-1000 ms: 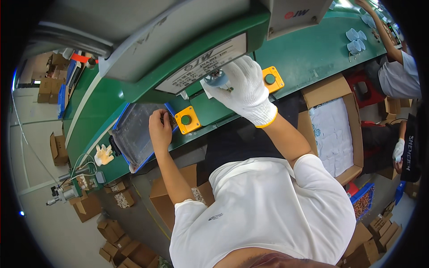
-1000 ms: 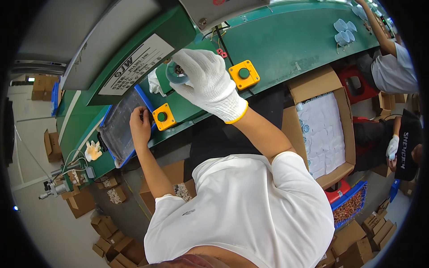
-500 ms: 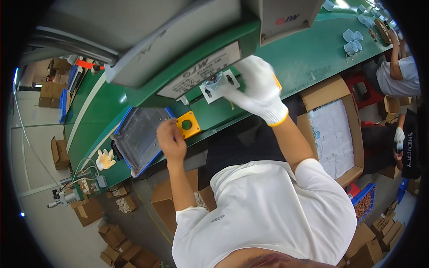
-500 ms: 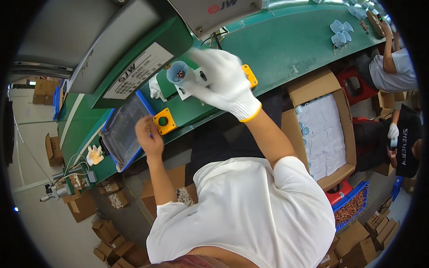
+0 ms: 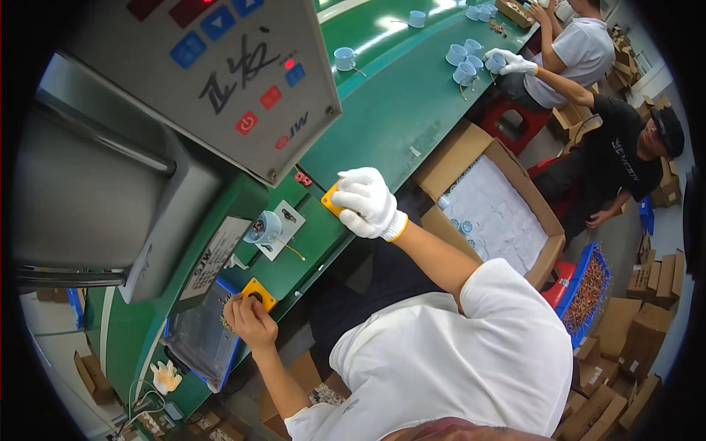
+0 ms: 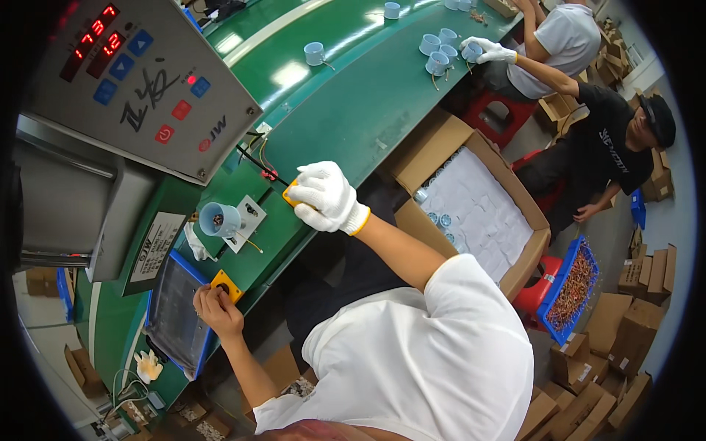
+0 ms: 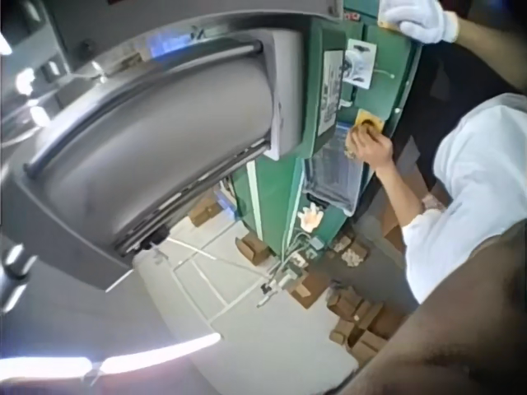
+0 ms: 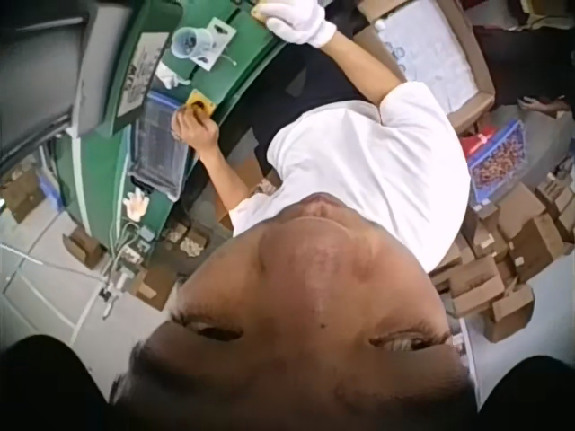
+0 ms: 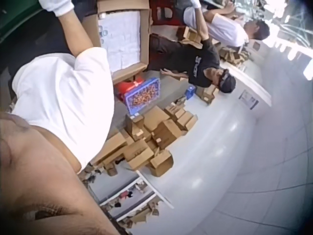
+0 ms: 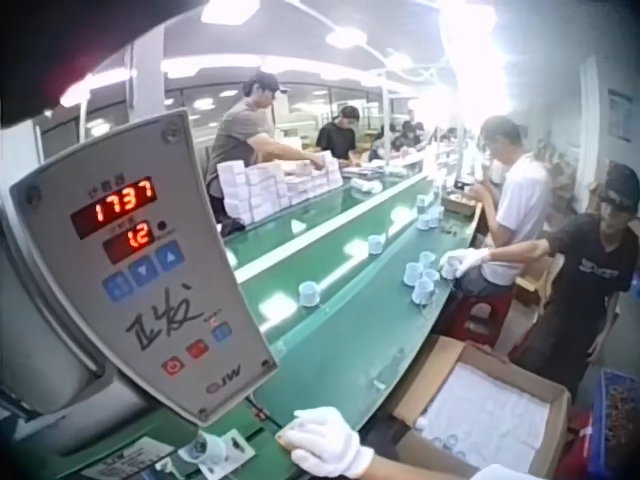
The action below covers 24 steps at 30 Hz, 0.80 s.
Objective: The person operates a press machine to assemble cylindrical components by placing parts into the fixture, pressing dual activation buttons, and setting the pressed components aside, before removing their work gloves.
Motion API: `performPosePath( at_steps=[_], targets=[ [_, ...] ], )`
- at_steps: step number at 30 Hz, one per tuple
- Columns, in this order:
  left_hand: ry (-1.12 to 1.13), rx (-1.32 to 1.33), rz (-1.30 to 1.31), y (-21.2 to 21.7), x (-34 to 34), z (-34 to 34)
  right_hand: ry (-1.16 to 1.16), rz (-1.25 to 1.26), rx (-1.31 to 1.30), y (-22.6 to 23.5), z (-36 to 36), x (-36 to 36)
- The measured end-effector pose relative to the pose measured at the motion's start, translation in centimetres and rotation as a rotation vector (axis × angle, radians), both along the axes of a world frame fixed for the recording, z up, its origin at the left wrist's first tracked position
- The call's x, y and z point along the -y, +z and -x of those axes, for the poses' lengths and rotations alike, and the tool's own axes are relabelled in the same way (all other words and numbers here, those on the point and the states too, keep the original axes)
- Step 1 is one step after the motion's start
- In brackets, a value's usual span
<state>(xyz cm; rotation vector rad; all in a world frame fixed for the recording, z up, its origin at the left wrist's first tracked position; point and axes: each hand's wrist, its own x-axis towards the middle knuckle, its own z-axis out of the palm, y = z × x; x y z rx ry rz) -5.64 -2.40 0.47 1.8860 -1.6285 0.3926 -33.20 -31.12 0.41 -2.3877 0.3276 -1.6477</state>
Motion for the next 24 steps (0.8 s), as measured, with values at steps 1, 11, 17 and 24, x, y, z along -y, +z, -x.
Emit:
performPosePath(
  at_steps=[1,11,17,24],
  targets=[
    [0.006,0.005,0.003,0.3,0.1,0.0,0.006,0.003,0.005,0.1,0.1,0.2],
    [0.042,-0.374,0.025,2.1,2.3,-0.3,0.262,-0.923,0.26,-2.4,-0.6,0.9],
    [-0.003,-0.29,0.059,2.8,5.6,1.1,0.244,-0.814,0.17,-2.8,-0.1,1.2],
    [0.017,-0.35,0.068,3.0,5.3,2.1,0.262,-0.729,0.143,-2.7,-0.1,1.2]
  ],
)
